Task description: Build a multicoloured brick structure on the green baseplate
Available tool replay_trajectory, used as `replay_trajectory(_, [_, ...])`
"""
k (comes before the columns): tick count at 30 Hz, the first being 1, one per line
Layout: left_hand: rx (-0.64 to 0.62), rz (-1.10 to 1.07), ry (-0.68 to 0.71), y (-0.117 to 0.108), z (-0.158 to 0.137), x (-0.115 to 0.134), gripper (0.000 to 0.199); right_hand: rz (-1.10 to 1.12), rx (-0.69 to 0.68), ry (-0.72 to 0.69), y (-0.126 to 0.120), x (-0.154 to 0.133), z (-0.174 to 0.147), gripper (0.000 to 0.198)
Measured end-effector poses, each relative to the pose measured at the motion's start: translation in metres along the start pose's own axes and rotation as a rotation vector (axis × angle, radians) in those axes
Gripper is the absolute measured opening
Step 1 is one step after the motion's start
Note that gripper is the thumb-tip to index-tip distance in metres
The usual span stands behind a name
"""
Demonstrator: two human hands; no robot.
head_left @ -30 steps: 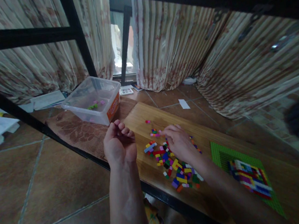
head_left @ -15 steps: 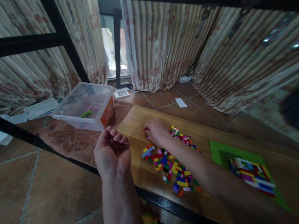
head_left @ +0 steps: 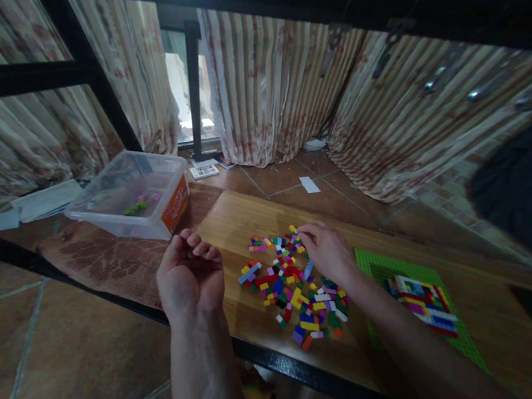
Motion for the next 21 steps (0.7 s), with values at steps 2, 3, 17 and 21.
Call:
replay_trajectory(2, [0.0,0.008,0.002,0.001,0.0,-0.001,0.02,-0.095,-0.011,0.067,0.008,0.008,0.021,0.023])
replay_trajectory(3, [0.001,0.012,0.003,0.001,0.0,-0.001,0.02,-0.14,-0.032,0.107,0.013,0.011,0.03,0.023])
replay_trajectory(17, [-0.058,0.14,-0.035,0.014,-0.008,-0.009,0.024,-0.072,-0.032,0.151,0.003,-0.007,0.029,0.007])
replay_trajectory(21, [-0.112,0.2,-0.073,0.022,-0.012,-0.024,0.029,0.3,0.075,0.086,-0.044,-0.025,-0.03,0.006])
Point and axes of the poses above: each hand's wrist, its own z-axis towards the middle knuckle, its own y-axis out of the palm, x = y × z, the point moved 3 cm from there along z, towards the middle knuckle, and after that the axes turned 1 degree about -y, right-handed, at the moved point
